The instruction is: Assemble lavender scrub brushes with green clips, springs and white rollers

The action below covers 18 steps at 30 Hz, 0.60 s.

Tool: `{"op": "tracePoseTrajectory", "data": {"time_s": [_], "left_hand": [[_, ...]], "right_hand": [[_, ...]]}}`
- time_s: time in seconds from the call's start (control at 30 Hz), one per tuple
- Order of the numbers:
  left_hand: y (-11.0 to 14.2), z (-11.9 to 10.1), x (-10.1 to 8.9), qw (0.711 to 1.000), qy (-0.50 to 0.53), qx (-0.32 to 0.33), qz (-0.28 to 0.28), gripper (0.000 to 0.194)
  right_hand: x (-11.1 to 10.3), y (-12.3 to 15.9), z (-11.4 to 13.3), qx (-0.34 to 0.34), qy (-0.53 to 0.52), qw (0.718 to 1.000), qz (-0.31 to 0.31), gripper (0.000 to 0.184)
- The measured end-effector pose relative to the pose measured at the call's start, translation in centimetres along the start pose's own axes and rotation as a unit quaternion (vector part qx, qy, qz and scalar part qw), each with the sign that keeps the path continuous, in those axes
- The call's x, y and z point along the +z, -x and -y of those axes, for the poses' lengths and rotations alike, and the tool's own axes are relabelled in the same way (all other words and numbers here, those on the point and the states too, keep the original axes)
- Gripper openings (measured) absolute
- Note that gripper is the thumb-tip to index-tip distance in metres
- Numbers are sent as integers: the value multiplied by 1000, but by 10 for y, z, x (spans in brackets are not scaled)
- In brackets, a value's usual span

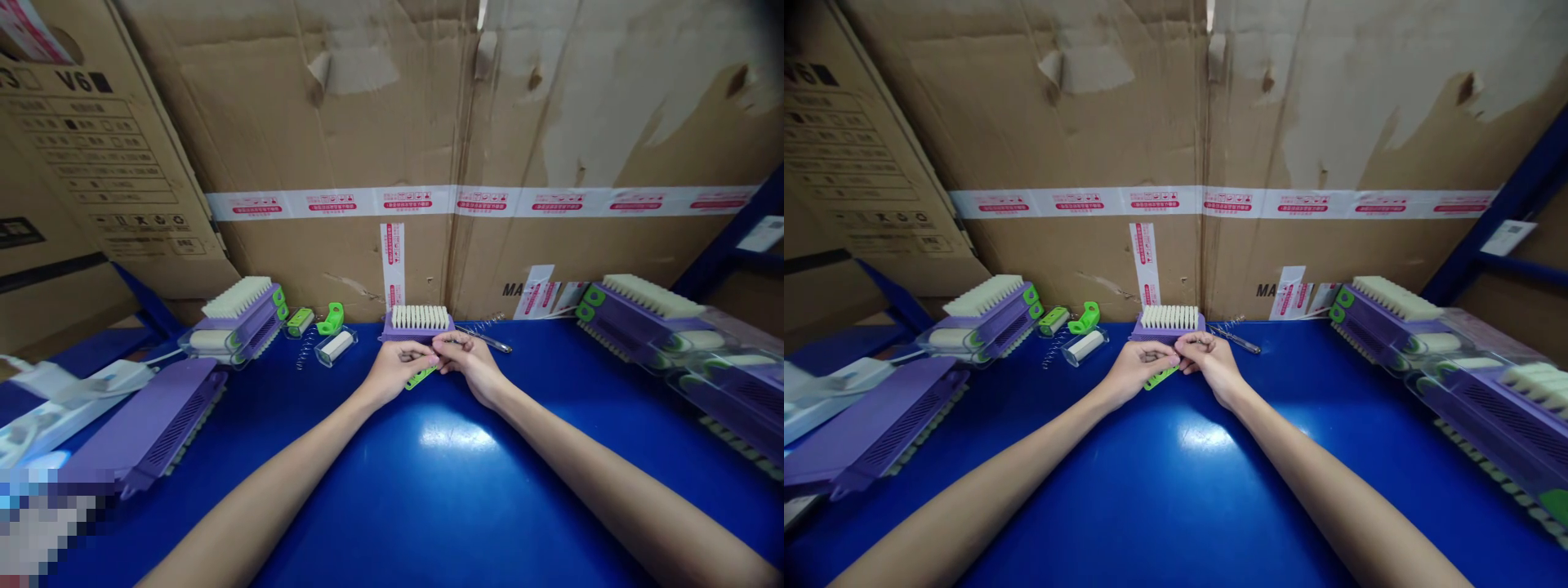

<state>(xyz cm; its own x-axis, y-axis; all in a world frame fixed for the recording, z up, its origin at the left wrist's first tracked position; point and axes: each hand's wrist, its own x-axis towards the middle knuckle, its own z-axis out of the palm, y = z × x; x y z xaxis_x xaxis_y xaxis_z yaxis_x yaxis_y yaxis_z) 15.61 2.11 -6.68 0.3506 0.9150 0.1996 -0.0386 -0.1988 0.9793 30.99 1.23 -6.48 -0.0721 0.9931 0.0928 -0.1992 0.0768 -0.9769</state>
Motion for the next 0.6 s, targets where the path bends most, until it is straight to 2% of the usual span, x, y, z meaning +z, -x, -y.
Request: {"op": "tracePoseTrajectory", "data": {"time_s": [0.17,0.27,0.43,0.6], "left_hand": [[0,-1,5,1000,22,1,11,29],[0,0,7,1000,19,7,-19,28],[-1,2,8,995,-10,9,-100,29],[0,2,9,993,-18,-5,-113,34]], "right_hand": [[-7,2,1,-7,-61,998,-1,26],[-7,2,0,-5,-67,998,-15,28],[-3,3,-3,-48,-12,997,-54,33],[0,4,-4,-73,43,993,-78,37]]}}
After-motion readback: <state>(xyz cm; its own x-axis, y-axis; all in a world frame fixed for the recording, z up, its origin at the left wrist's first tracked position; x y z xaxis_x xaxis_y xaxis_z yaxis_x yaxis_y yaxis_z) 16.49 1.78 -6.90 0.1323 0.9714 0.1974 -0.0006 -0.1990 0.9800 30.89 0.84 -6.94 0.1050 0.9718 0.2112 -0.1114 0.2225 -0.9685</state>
